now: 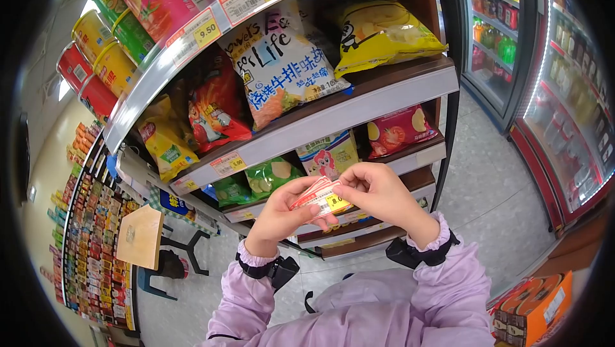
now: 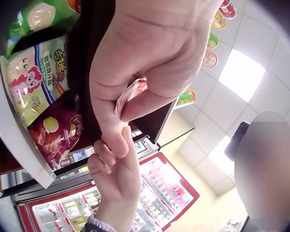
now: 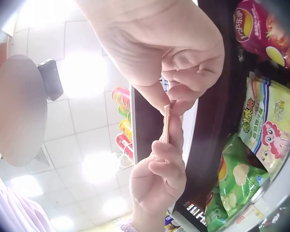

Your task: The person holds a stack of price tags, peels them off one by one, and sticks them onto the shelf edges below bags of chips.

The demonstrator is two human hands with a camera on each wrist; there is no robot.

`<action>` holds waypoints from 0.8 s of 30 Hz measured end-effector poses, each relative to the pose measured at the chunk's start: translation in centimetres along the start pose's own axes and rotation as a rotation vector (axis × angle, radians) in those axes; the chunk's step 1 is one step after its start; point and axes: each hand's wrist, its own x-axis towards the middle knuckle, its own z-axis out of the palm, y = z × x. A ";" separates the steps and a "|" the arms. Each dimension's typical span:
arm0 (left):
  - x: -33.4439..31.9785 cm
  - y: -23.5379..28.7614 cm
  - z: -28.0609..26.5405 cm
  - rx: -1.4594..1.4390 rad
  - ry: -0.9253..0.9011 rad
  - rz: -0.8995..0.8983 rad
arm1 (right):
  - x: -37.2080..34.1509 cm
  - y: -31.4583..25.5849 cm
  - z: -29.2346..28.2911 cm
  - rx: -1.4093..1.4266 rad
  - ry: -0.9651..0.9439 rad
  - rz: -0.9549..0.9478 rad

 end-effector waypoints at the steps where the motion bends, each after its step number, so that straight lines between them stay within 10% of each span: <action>1: 0.1 -0.2 0.2 -0.001 -0.005 -0.007 | -0.2 0.0 -0.3 -0.001 -0.004 0.003; 24: 2.5 -2.2 3.8 -0.055 -0.018 -0.062 | -3.4 1.0 -4.8 0.109 0.017 0.162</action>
